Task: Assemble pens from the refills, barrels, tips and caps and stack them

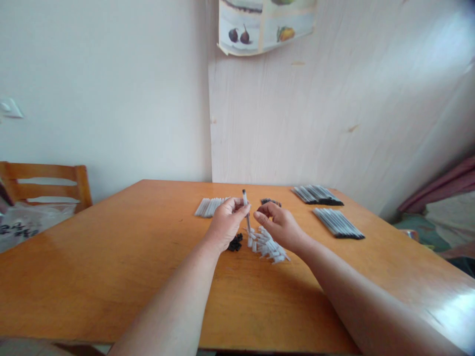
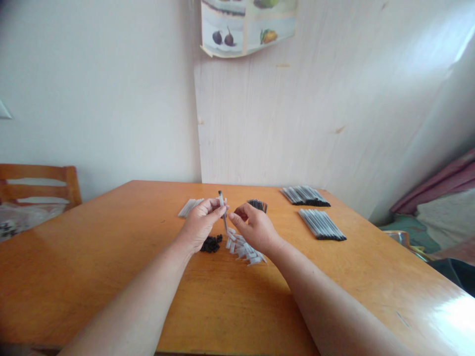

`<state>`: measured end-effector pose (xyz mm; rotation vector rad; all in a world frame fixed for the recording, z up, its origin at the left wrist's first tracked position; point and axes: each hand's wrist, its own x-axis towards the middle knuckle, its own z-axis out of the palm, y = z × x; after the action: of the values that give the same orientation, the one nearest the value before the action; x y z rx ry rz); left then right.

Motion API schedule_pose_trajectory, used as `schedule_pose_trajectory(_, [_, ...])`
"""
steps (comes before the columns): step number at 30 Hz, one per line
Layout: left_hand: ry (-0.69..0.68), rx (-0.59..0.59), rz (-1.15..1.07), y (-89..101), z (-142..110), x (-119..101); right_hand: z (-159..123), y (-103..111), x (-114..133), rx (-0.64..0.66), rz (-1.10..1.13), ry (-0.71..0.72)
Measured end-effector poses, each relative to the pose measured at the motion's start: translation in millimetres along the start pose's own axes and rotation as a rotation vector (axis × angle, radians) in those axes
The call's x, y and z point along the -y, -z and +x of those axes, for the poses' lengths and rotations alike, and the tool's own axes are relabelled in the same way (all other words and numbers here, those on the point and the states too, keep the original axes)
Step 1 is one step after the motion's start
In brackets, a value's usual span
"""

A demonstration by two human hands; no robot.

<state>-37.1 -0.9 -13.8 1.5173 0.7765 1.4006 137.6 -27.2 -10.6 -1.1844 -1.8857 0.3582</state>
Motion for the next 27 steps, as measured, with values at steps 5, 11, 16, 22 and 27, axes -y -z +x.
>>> schedule_pose_trajectory(5, [0.186, -0.031, -0.331, -3.4, -3.5, -6.1, -3.6, -16.2, 7.4, 0.087, 0.019, -0.018])
schedule_pose_trajectory(11, [0.196, -0.079, -0.402, 1.6, -3.0, -13.0, -2.1, -16.6, 2.5, 0.093, -0.069, -0.061])
schedule_pose_trajectory(16, [0.193, -0.154, -0.418, 9.4, 0.2, -14.8, -3.8, -16.4, 3.0, 0.150, -0.107, -0.061])
schedule_pose_trajectory(22, [0.239, -0.119, -0.493, 15.2, 2.0, -12.3, -5.9, -13.2, 9.3, 0.249, 0.069, -0.094])
schedule_pose_trajectory(27, [0.278, -0.120, -0.523, 15.3, 2.2, -10.0, -5.4, -11.6, 9.9, 0.308, 0.148, -0.128])
